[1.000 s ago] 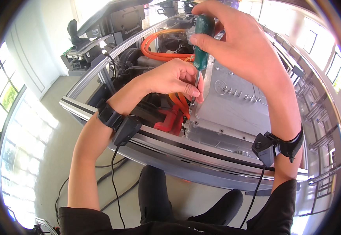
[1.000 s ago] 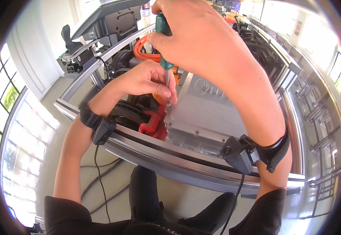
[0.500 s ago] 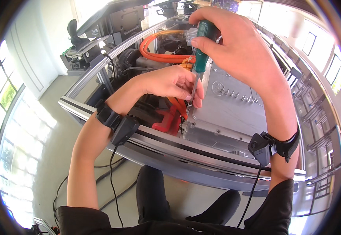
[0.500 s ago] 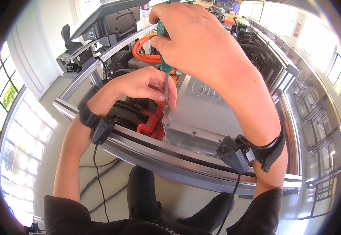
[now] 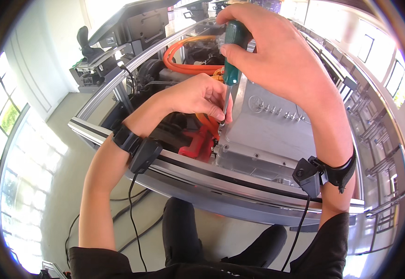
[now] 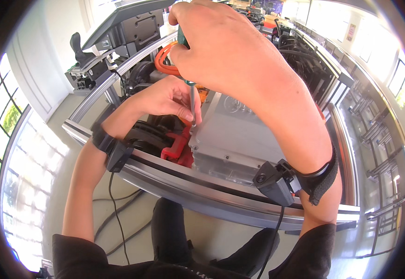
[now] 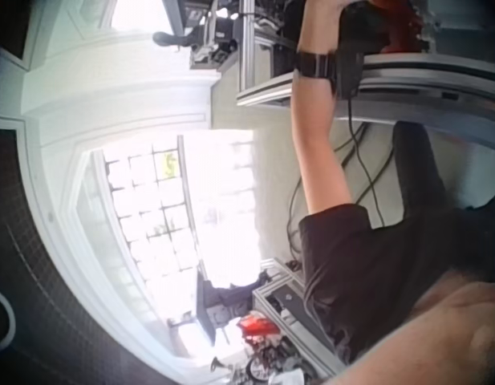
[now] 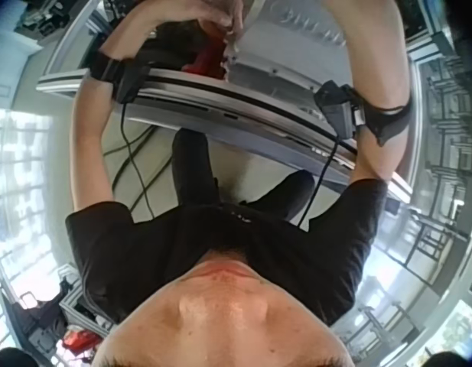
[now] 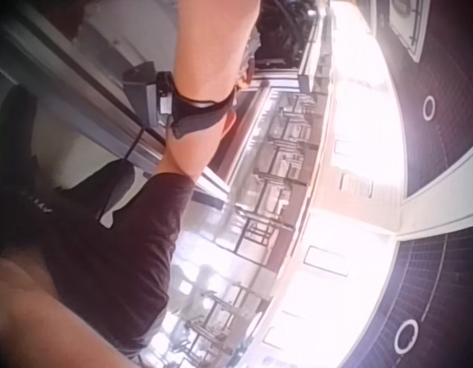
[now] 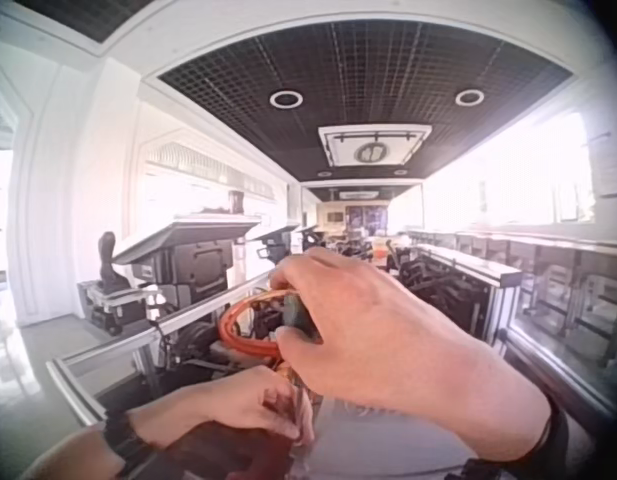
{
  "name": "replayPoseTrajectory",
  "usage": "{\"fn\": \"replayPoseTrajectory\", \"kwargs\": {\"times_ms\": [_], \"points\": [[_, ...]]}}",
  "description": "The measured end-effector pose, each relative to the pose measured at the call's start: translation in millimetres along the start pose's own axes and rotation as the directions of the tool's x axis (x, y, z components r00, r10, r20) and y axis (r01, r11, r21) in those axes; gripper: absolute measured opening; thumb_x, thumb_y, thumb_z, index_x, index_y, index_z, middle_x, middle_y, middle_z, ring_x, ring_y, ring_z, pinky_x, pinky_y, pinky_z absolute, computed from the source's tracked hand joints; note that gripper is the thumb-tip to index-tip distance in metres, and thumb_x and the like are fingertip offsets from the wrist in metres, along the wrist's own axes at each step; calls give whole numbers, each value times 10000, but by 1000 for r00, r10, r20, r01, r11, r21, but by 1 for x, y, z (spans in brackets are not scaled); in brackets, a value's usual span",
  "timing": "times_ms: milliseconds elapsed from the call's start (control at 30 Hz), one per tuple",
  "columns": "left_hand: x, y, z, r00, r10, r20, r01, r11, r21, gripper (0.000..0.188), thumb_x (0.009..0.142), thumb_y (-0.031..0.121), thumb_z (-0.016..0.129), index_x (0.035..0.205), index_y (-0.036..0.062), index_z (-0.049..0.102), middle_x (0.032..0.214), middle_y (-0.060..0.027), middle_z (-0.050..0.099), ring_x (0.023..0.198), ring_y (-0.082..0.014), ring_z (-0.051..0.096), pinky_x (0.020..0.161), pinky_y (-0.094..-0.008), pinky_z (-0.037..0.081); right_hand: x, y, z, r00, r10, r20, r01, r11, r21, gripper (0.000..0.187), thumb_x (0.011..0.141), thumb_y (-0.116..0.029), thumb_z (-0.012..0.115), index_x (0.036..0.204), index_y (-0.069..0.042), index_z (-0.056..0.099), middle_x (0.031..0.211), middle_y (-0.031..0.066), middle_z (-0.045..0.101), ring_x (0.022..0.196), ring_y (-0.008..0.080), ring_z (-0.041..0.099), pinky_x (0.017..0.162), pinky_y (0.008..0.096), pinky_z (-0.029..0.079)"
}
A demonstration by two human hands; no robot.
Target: Using a screwdriver to remove or tighten screws on a metal electronics enclosure in a workshop.
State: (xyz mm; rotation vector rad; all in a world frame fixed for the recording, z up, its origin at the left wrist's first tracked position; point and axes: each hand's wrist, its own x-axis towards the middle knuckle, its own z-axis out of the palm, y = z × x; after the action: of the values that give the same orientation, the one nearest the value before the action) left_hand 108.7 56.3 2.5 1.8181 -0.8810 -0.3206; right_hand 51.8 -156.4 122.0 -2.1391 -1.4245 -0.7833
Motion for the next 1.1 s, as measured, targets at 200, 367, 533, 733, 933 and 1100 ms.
{"fn": "replayPoseTrajectory", "kwargs": {"times_ms": [200,367,533,733,933,1100], "points": [[1,-3,1,999,-6,-41,5,1000,-22,231,769,-12,819,929,-2,653,886,-126,719,826,-188,709,755,-305,589,-1,1,4,999,-21,-43,21,1000,-11,338,861,-106,583,1118,109,541,1052,284,619,1028,437,611,907,465,495],[1,3,2,995,-85,-45,84,996,-13,292,755,11,839,967,1,638,965,-123,711,891,-192,704,793,-312,585,6,7,5,1000,7,-27,-6,1000,28,323,863,-102,607,1104,103,538,1046,283,623,1036,445,606,901,473,493],[-5,11,2,1000,18,16,-17,997,-78,281,890,35,707,1154,-6,620,1114,-141,699,1076,-221,674,927,-339,533,1,11,3,1000,-9,-16,9,1000,11,310,862,-91,616,1093,99,537,1012,281,628,1012,451,610,889,479,493],[-5,10,-1,991,103,81,-82,971,-223,316,973,89,616,1268,-14,569,1163,-172,688,1145,-303,658,996,-417,514,3,22,16,996,62,-64,-61,998,17,327,852,-159,655,1134,0,608,988,202,657,859,338,620,789,412,507],[-3,4,-3,990,124,61,-111,978,-179,238,972,85,614,1187,-17,600,1107,-168,703,1062,-295,696,897,-360,552,11,22,9,999,-13,38,12,999,31,287,850,-72,581,1076,100,538,989,286,624,971,453,620,869,486,501],[-2,2,-3,994,108,7,-106,984,-141,151,956,60,624,1088,-11,619,1024,-143,721,990,-257,718,800,-295,553,0,1,0,999,35,1,-35,999,3,317,850,-81,566,1103,107,539,1054,292,610,995,451,618,892,476,499]]}}
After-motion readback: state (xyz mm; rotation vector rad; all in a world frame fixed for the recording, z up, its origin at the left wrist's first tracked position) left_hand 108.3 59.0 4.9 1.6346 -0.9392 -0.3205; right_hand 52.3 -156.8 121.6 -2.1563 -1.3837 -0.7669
